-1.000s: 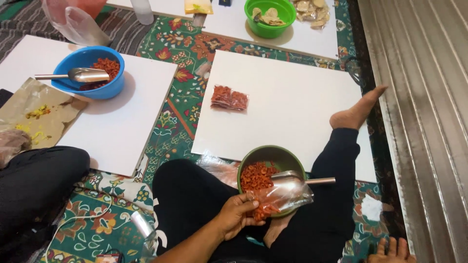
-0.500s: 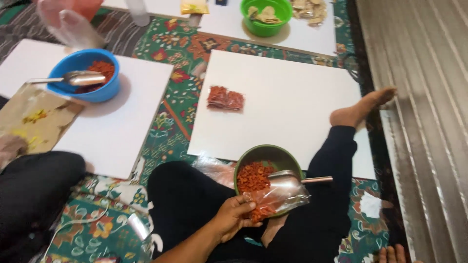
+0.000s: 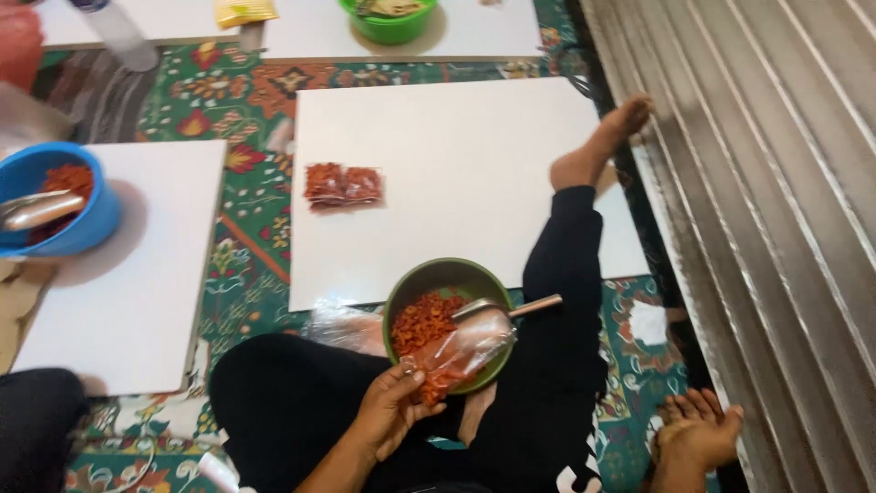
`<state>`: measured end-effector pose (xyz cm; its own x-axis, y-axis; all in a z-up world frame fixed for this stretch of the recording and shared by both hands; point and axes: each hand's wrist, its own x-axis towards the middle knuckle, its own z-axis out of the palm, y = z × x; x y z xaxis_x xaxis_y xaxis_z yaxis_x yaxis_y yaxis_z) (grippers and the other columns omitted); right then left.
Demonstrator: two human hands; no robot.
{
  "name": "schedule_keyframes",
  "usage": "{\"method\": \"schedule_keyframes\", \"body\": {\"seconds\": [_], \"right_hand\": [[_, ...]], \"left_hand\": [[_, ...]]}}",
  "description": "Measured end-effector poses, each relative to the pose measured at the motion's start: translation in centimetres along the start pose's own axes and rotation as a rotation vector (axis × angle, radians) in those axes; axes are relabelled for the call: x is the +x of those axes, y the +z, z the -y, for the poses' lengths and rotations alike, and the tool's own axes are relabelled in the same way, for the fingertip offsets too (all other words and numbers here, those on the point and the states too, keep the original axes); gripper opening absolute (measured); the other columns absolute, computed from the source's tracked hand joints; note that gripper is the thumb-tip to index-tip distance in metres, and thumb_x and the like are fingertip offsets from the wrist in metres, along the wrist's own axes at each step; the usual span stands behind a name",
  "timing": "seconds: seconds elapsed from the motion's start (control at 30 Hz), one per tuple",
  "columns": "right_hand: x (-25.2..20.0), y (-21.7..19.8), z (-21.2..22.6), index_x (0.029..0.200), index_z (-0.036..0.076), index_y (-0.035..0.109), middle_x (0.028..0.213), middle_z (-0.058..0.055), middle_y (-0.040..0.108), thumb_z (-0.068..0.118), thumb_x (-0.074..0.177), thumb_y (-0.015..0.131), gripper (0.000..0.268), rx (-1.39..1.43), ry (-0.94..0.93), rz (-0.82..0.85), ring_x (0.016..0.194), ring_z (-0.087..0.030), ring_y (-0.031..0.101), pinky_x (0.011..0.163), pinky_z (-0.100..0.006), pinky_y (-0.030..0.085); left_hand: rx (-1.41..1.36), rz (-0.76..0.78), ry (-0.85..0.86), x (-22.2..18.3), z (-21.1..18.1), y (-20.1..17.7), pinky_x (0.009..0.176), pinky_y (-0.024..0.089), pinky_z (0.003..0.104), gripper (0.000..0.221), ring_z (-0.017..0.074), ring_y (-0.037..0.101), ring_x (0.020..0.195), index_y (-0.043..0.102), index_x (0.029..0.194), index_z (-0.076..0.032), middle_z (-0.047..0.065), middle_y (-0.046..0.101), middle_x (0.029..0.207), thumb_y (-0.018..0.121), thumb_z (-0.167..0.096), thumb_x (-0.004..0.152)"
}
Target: Packaging small orange snacks into plastic bags using a metal scoop and a bowl.
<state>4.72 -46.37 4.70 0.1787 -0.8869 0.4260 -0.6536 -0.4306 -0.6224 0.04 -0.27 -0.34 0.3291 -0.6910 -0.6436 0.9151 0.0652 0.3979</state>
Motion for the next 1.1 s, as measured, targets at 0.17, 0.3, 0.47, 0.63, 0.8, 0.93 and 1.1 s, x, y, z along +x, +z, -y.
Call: {"method": "schedule_keyframes", "body": {"seconds": [0.17, 0.3, 0.47, 0.63, 0.8, 0.93, 1.1], "right_hand": [[0.9, 0.6, -0.6, 0.164, 0.009, -0.014, 0.175, -0.018, -0.009, -0.017, 0.089, 0.047, 0.1, 0.015, -0.053, -0.049, 0.164, -0.031, -0.007, 0.134, -0.047, -0.008], [1.1, 0.7, -0.5, 0.165, 0.009, -0.016, 0.175, -0.018, -0.011, -0.019, 0.085, 0.043, 0.103, 0.062, -0.141, -0.087, 0.164, -0.032, -0.008, 0.135, -0.047, -0.007], [0.8, 0.9, -0.9, 0.165, 0.009, -0.017, 0.175, -0.018, -0.013, -0.022, 0.08, 0.04, 0.106, 0.097, -0.246, -0.134, 0.165, -0.032, -0.009, 0.136, -0.047, -0.007], [-0.1, 2.1, -3.0, 0.165, 0.009, -0.018, 0.175, -0.017, -0.015, -0.025, 0.076, 0.036, 0.11, 0.111, -0.327, -0.16, 0.165, -0.033, -0.01, 0.137, -0.047, -0.006], [0.0, 2.1, -3.3, 0.165, 0.008, -0.018, 0.175, -0.016, -0.015, -0.025, 0.078, 0.039, 0.109, 0.14, -0.428, -0.175, 0.165, -0.029, -0.01, 0.138, -0.043, -0.006], [-0.2, 1.6, -2.7, 0.165, 0.01, -0.019, 0.175, -0.015, -0.013, -0.027, 0.079, 0.041, 0.111, 0.104, -0.461, -0.151, 0.166, -0.028, -0.005, 0.139, -0.042, -0.001], [-0.2, 1.9, -3.0, 0.165, 0.01, -0.018, 0.175, -0.015, -0.013, -0.029, 0.082, 0.044, 0.111, 0.056, -0.494, -0.119, 0.166, -0.028, -0.001, 0.14, -0.04, 0.004]], "left_hand": [[0.03, -0.015, -0.019, 0.1, 0.1, 0.2, 0.076, 0.061, 0.043, 0.027, 0.026, 0.066, 0.078, 0.061, 0.12, 0.011, 0.024, 0.068, 0.097, 0.058, -0.003, 0.098], [0.0, -0.026, -0.007, 0.0, 0.2, 0.2, 0.074, 0.062, 0.042, 0.024, 0.0281, 0.068, 0.078, 0.061, 0.118, 0.012, 0.025, 0.069, 0.098, 0.056, -0.002, 0.099], [0.015, -0.014, 0.012, -0.1, -0.1, 0.5, 0.074, 0.062, 0.042, 0.031, 0.027, 0.066, 0.078, 0.058, 0.125, 0.013, 0.026, 0.067, 0.1, 0.054, -0.003, 0.099], [0.024, -0.002, 0.017, -0.1, 0.0, -0.3, 0.076, 0.06, 0.043, 0.035, 0.0277, 0.067, 0.082, 0.056, 0.131, 0.012, 0.027, 0.068, 0.104, 0.051, -0.004, 0.1], [0.032, -0.001, 0.01, 0.9, 0.3, -0.5, 0.075, 0.059, 0.045, 0.038, 0.0301, 0.064, 0.084, 0.055, 0.131, 0.015, 0.029, 0.064, 0.109, 0.052, -0.005, 0.099], [0.017, 0.001, 0.009, 1.1, 0.1, -0.4, 0.074, 0.06, 0.044, 0.038, 0.0288, 0.065, 0.083, 0.054, 0.131, 0.015, 0.029, 0.065, 0.109, 0.051, -0.004, 0.099], [0.025, 0.01, 0.014, 1.1, 0.3, -0.7, 0.073, 0.061, 0.043, 0.036, 0.0269, 0.064, 0.077, 0.055, 0.13, 0.016, 0.028, 0.065, 0.104, 0.051, -0.004, 0.1]]}}
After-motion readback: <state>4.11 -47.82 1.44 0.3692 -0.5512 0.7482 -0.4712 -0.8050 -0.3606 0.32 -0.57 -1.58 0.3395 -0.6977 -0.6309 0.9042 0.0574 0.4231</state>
